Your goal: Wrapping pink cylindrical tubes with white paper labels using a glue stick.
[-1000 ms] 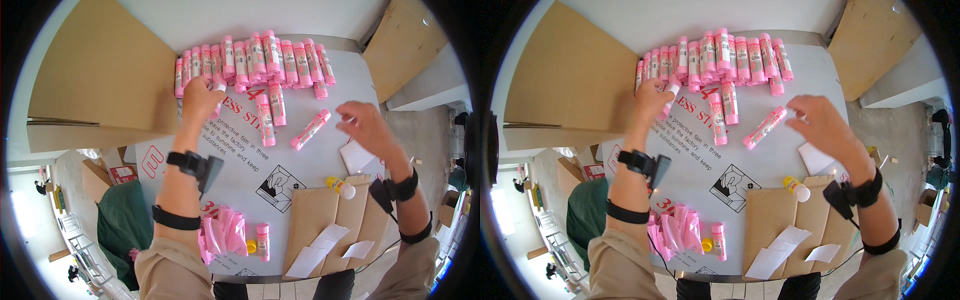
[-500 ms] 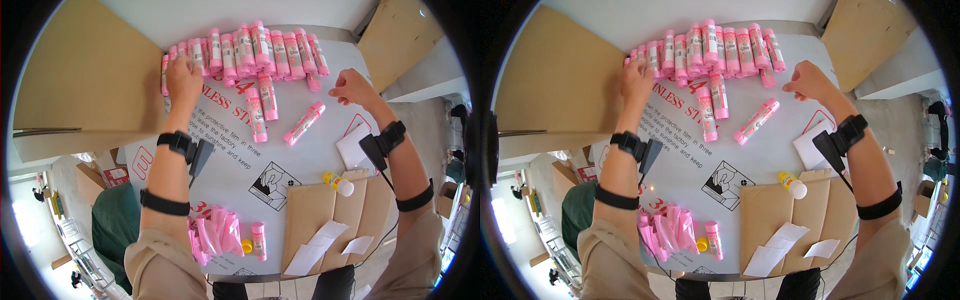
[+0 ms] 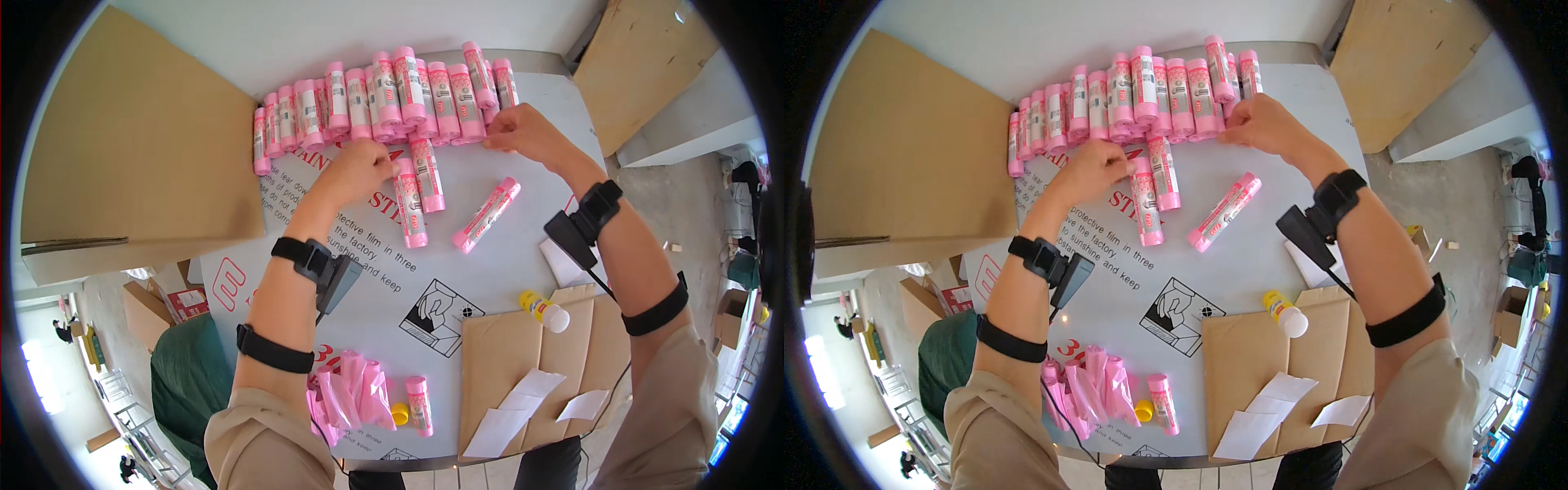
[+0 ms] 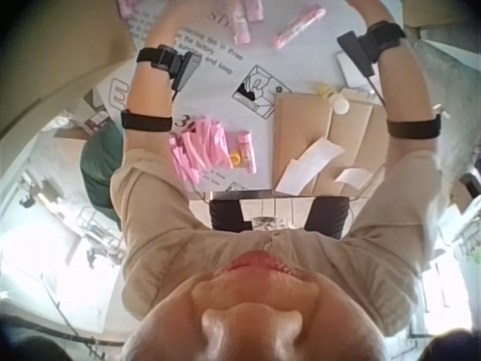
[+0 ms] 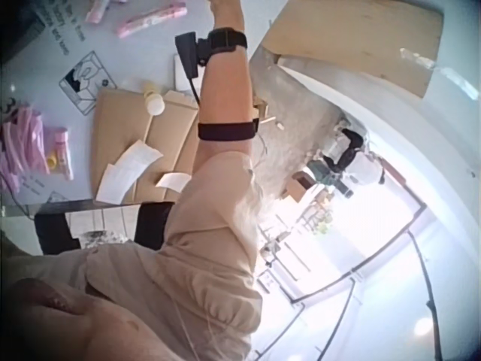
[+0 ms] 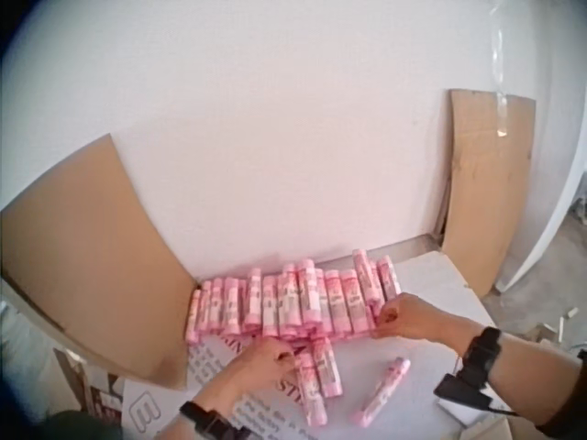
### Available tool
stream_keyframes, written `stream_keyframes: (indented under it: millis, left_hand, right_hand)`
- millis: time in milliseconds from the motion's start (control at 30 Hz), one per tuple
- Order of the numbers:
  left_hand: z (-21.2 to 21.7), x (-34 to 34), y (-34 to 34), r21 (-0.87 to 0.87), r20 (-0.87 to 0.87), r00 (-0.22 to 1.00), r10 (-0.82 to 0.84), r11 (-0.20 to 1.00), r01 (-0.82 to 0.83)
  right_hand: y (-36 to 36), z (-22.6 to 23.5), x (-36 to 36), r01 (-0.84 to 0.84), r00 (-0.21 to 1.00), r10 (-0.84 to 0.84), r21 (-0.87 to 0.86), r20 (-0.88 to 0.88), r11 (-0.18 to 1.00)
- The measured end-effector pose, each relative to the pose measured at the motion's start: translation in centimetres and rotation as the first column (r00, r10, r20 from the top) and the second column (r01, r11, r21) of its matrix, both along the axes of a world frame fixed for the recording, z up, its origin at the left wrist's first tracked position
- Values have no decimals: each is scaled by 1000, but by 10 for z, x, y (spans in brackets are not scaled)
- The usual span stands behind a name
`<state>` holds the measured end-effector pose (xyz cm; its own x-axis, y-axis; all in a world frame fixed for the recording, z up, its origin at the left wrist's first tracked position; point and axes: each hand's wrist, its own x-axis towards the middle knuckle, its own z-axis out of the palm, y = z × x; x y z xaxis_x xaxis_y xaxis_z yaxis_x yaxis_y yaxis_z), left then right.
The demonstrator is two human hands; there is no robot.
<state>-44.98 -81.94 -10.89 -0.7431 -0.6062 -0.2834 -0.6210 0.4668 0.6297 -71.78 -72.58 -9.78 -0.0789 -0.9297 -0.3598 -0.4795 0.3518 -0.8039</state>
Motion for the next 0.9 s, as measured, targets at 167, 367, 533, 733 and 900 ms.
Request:
stream_keyframes:
  millis: [167, 367, 533, 733, 900]
  left_hand:
    - [0, -21, -1, -40, -133, 949, 286, 955, -293]
    - [6, -36, 3, -17, -14, 999, 28, 999, -29]
    - [-21, -36, -3, -242, -321, 942, 94, 954, -178]
    - [14, -35, 16, -156, -164, 981, 99, 980, -125]
    - [41, -37, 58, -170, 339, 940, 24, 985, 36]
  right_hand:
    - [-5, -3, -1, -41, 983, 17, -128, -182, 991]
    - [-3, 6, 11, -296, 955, 295, -77, -21, 952]
    - [-7, -14, 29, -153, 987, 122, -357, -106, 922]
    - [-17, 5, 3, 95, 877, -178, -204, -446, 974]
    - [-8, -6, -39, 412, 825, -444, -165, -350, 896]
